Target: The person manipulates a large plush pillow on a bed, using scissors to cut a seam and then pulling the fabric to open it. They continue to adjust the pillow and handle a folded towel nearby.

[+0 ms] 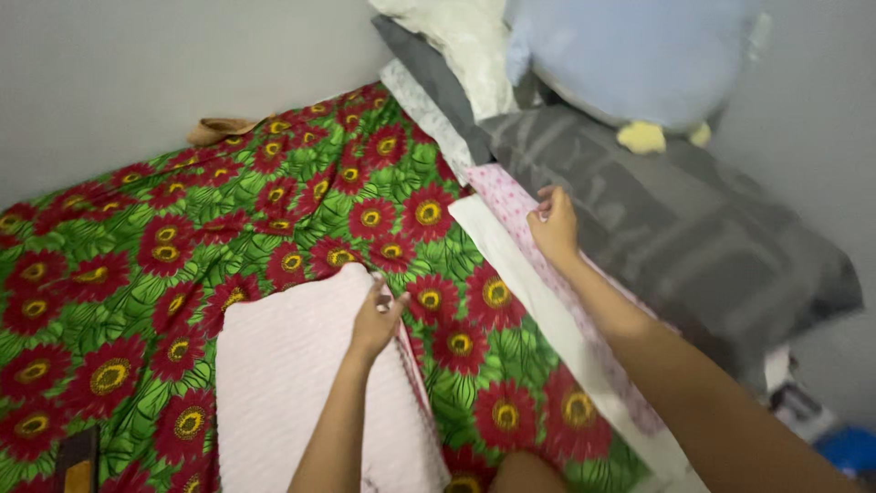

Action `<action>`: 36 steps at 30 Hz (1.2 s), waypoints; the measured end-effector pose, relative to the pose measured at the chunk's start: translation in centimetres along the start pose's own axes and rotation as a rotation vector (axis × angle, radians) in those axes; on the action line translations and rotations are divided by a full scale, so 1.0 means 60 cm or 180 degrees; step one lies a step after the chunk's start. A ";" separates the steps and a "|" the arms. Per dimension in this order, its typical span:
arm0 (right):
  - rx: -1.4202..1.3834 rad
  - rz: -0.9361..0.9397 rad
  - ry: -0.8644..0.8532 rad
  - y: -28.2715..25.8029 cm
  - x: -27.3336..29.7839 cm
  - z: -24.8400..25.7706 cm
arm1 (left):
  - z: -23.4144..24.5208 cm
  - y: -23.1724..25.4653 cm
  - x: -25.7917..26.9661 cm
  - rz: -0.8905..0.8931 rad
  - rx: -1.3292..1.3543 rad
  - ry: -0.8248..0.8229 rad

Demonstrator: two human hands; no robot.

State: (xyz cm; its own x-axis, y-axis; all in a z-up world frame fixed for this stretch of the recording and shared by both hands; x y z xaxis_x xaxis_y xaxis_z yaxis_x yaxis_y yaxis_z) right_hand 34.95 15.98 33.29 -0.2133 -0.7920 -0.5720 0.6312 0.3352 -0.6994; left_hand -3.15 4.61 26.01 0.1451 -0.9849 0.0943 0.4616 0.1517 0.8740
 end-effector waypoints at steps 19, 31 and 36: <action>0.0248 -0.0958 0.0200 -0.126 0.417 0.230 | -0.017 -0.022 0.211 -0.0501 0.0153 -0.0854; 0.0151 -0.1252 -0.0110 -0.086 0.489 0.236 | -0.142 -0.125 0.246 -0.0798 0.0246 -0.1201; -0.0034 -0.1362 -0.0160 -0.036 0.475 0.201 | -0.155 -0.165 0.282 -0.0538 -0.0764 -0.1455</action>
State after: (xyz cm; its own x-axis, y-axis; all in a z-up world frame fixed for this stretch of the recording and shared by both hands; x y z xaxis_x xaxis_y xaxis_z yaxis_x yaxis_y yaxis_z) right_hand 36.51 -13.49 23.68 -0.4175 -0.8845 -0.2082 0.4860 -0.0237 -0.8736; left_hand 2.86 -12.80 14.54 -0.3191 -0.9250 0.2064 0.6402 -0.0498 0.7666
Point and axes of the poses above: each hand's wrist, its own x-axis away from the middle knuckle, its own z-axis out of the back of the hand, y = z × x, the point moved 5 cm from there along -x, towards the middle knuckle
